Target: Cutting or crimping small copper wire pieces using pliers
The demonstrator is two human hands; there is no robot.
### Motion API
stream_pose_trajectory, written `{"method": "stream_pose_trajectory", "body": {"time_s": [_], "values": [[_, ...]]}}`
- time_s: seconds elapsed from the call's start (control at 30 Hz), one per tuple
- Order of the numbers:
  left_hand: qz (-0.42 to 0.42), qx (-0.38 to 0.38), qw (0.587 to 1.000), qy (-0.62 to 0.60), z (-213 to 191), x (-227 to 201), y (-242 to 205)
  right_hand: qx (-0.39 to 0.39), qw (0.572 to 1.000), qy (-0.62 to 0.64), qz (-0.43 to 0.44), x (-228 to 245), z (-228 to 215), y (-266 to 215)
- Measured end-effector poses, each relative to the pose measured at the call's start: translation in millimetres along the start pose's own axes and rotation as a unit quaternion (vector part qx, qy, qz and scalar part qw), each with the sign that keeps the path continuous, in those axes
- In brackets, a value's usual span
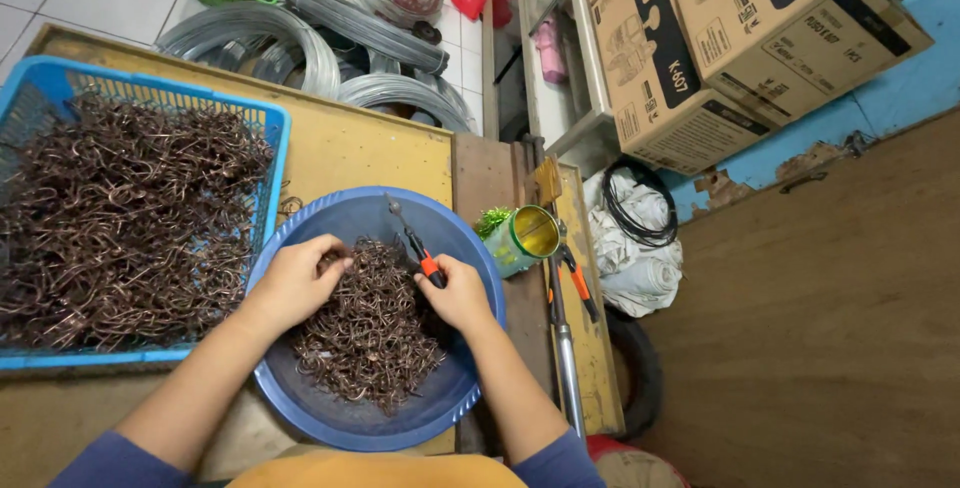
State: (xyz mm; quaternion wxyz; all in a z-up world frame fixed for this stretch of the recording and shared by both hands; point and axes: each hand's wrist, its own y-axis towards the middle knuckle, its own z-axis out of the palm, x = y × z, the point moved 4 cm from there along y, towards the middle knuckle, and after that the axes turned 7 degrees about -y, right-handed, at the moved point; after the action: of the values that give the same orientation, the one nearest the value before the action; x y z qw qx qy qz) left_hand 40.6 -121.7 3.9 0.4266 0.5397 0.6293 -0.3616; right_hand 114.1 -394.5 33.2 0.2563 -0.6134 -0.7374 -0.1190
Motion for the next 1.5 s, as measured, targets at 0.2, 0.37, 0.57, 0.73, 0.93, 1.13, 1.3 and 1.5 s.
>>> {"method": "stream_pose_trajectory", "body": {"time_s": [0.2, 0.37, 0.57, 0.73, 0.93, 1.13, 1.3, 1.5], "values": [[0.002, 0.019, 0.998, 0.060, 6.0, 5.8, 4.3, 0.054, 0.998, -0.018, 0.003, 7.8, -4.3, -0.8], [-0.068, 0.081, 0.993, -0.044, 2.0, -21.9, -6.5, 0.056, 0.996, 0.058, 0.039, -16.6, 9.8, 13.1], [-0.156, 0.136, 0.937, -0.280, 13.2, 1.2, 10.1, 0.044, 0.994, 0.101, 0.009, -6.3, 1.5, 2.5], [-0.187, 0.197, 0.900, -0.340, 1.2, -29.1, 18.2, 0.011, 0.995, 0.102, -0.016, -15.2, 2.5, 1.0], [0.025, 0.189, 0.977, -0.100, -8.1, -57.3, 42.9, -0.036, 0.992, 0.089, -0.082, -7.4, -6.1, -7.7], [0.129, 0.138, 0.982, -0.018, -12.3, -48.9, 37.8, -0.036, 0.991, 0.030, -0.123, 11.4, -16.6, -21.9], [0.189, 0.124, 0.974, 0.005, -14.3, -42.9, 36.4, -0.047, 0.988, 0.022, -0.143, 4.2, -10.9, -16.4], [0.223, 0.069, 0.968, 0.096, -26.7, -71.5, 19.9, -0.011, 0.985, 0.112, -0.133, 21.3, -23.6, -33.3]]}}
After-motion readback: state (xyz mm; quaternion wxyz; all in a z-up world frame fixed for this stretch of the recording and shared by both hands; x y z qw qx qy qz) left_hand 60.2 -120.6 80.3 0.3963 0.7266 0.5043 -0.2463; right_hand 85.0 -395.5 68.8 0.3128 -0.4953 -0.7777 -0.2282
